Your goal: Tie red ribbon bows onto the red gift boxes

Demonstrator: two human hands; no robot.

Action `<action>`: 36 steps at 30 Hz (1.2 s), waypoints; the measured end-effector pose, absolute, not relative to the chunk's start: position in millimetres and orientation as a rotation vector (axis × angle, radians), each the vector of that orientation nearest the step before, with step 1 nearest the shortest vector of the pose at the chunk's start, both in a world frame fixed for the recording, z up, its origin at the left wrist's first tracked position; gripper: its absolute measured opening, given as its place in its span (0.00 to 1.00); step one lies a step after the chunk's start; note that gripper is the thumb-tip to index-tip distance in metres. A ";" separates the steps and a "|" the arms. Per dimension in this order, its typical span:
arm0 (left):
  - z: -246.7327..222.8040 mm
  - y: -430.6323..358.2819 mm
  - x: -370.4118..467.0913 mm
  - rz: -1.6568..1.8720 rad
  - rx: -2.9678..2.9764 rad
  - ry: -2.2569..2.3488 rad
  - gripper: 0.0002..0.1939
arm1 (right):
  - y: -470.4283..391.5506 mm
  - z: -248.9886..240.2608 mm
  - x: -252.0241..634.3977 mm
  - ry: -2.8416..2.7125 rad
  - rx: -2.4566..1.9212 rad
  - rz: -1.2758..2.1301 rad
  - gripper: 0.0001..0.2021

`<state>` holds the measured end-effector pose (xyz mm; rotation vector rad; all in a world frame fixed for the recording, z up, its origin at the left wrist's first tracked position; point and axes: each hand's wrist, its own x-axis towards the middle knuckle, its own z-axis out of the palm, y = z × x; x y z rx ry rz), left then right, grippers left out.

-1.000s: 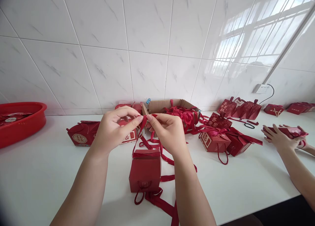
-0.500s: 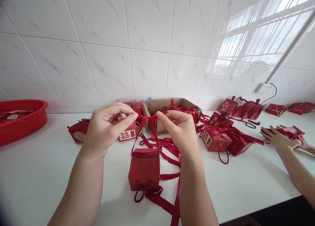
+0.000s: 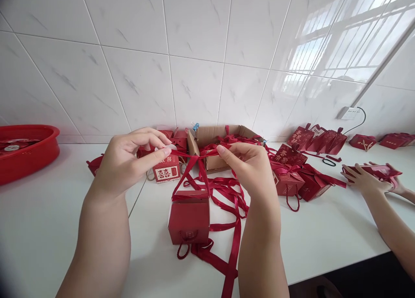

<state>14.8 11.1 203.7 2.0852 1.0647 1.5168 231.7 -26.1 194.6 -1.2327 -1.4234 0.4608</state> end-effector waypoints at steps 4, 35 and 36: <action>203.2 14.5 10.5 1.492 2.095 1.114 0.07 | -30.7 198.0 233.5 -1.463 -1.234 0.474 0.13; 194.5 42.2 8.9 1.763 1.978 1.405 0.04 | -19.7 182.0 269.0 -1.290 -1.349 0.379 0.13; 194.3 43.1 8.2 1.777 1.962 1.427 0.04 | -18.3 181.0 270.8 -1.264 -1.347 0.379 0.12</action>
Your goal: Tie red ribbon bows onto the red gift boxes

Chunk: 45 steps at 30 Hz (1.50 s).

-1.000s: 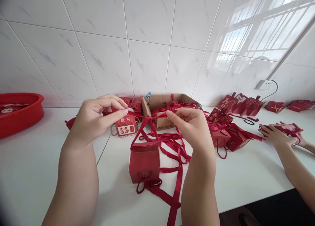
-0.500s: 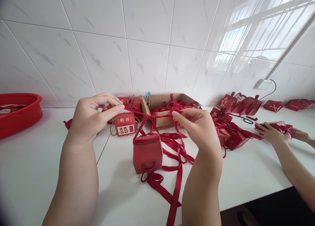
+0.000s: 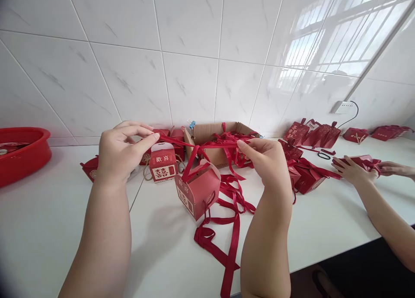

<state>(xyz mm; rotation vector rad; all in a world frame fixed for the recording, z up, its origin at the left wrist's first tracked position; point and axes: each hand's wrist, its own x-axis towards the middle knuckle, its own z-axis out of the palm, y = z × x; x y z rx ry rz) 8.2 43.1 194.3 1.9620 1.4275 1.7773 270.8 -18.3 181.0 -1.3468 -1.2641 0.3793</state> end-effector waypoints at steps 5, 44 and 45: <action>192.9 48.9 2.5 1.844 1.913 1.504 0.02 | -12.9 178.9 277.0 -1.148 -1.375 0.368 0.11; 169.7 94.3 -32.1 1.921 1.658 1.790 0.06 | -2.6 164.2 311.0 -0.758 -1.327 0.298 0.12; 169.7 93.8 -32.3 1.900 1.664 1.782 0.07 | -2.0 164.6 310.7 -0.753 -1.321 0.289 0.12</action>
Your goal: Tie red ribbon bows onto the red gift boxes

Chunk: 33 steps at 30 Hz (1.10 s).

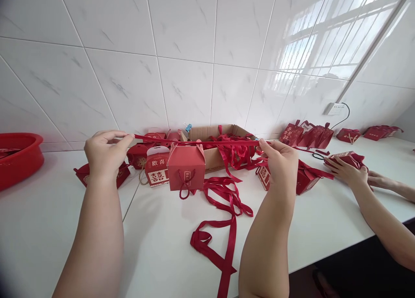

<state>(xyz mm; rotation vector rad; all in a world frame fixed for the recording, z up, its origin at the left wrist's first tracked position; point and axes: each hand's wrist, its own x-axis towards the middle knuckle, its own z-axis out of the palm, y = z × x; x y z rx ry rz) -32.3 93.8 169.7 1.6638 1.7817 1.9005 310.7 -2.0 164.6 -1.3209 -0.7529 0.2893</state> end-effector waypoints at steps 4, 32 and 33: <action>171.0 90.4 -32.5 1.853 1.683 1.740 0.09 | -0.2 166.6 309.8 -0.733 -1.297 0.274 0.11; 204.6 1.1 38.3 1.480 1.909 0.946 0.06 | -19.8 191.3 231.3 -1.289 -0.825 0.602 0.14; 206.6 -2.0 34.2 1.457 1.936 0.952 0.06 | -19.5 191.3 231.8 -1.284 -0.839 0.591 0.14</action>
